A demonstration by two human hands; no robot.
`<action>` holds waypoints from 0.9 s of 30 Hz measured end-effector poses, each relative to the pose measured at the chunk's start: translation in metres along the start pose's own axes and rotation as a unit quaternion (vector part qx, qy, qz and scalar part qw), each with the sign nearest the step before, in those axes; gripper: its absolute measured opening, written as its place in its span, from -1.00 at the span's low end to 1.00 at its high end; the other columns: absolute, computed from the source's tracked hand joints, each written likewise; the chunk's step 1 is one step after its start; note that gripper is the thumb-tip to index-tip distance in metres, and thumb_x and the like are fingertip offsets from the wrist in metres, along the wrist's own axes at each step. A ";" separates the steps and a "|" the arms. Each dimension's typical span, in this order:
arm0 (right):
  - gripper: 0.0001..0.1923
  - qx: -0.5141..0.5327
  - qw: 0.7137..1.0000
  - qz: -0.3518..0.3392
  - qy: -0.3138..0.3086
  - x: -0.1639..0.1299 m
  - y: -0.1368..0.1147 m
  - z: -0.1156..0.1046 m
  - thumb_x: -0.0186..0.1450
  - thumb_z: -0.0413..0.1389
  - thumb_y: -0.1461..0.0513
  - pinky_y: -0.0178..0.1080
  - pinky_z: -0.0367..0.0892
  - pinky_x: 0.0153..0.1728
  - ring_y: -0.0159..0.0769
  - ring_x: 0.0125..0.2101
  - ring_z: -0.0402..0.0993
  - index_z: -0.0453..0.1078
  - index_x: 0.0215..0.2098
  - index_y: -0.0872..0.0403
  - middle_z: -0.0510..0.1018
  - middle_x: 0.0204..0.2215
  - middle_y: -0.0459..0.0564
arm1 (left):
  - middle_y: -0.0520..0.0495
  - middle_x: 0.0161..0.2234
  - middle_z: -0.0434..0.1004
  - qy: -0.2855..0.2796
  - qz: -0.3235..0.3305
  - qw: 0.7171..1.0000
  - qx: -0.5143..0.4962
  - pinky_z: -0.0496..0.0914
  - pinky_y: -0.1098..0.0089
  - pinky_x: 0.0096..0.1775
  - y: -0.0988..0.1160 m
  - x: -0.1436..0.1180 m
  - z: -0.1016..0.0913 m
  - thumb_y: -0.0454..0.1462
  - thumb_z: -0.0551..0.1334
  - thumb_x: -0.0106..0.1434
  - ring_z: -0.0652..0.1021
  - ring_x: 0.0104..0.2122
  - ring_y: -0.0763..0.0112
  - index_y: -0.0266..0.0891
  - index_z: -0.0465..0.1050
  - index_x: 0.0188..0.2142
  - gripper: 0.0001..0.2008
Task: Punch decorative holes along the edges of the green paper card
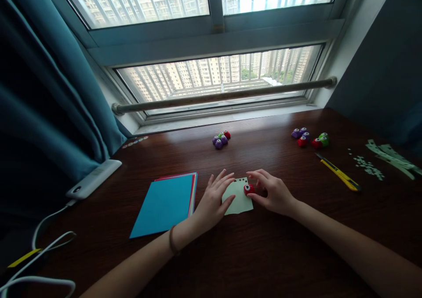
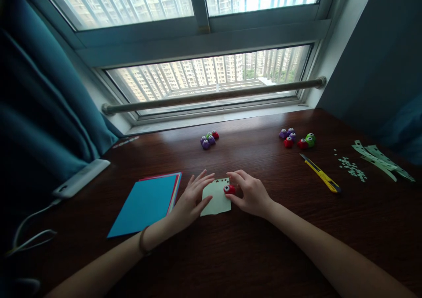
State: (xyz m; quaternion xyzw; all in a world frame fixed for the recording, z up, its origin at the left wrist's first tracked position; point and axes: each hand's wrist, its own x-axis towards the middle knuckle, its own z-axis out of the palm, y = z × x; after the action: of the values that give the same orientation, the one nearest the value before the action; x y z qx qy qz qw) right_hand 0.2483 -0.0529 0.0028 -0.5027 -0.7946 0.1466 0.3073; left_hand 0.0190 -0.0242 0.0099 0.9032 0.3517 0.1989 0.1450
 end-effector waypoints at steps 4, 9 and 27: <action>-0.56 -0.112 0.989 -0.093 -0.009 -0.003 -0.006 -0.004 0.25 -0.01 0.11 -0.22 0.25 -0.29 -0.22 -0.29 0.30 0.21 0.07 0.08 0.40 -0.29 0.03 | -0.12 0.20 0.06 -0.003 0.056 0.995 0.079 -0.17 0.01 0.18 0.012 0.005 -0.006 -0.25 0.02 0.31 -0.06 0.23 0.23 -0.23 0.01 0.17 -0.55; -0.68 -0.201 0.968 -0.141 -0.045 -0.003 -0.006 -0.002 0.24 -0.05 0.23 -0.20 0.22 -0.33 -0.20 -0.33 0.26 0.30 -0.06 0.16 0.41 -0.35 0.05 | -0.08 0.23 -0.02 -0.044 0.094 0.986 0.133 -0.16 0.04 0.19 0.026 0.014 0.004 -0.28 -0.04 0.33 -0.05 0.23 0.26 -0.23 -0.09 0.22 -0.52; -0.77 -0.329 0.920 -0.161 -0.136 -0.002 -0.025 0.008 0.09 -0.01 0.42 -0.24 0.21 -0.50 -0.22 -0.48 0.36 0.41 -0.30 0.28 0.46 -0.45 0.16 | -0.31 0.12 0.20 -0.045 0.104 0.988 0.101 0.17 0.19 0.13 0.028 0.019 0.028 -0.49 -0.01 0.04 0.24 0.13 0.22 -0.49 0.17 0.09 -0.44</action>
State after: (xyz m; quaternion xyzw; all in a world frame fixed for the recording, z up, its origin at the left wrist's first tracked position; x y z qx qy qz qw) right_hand 0.2257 -0.0653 0.0097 -0.4155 -0.9026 -0.1076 0.0329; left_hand 0.0611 -0.0344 0.0016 0.9530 0.2670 0.1356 0.0471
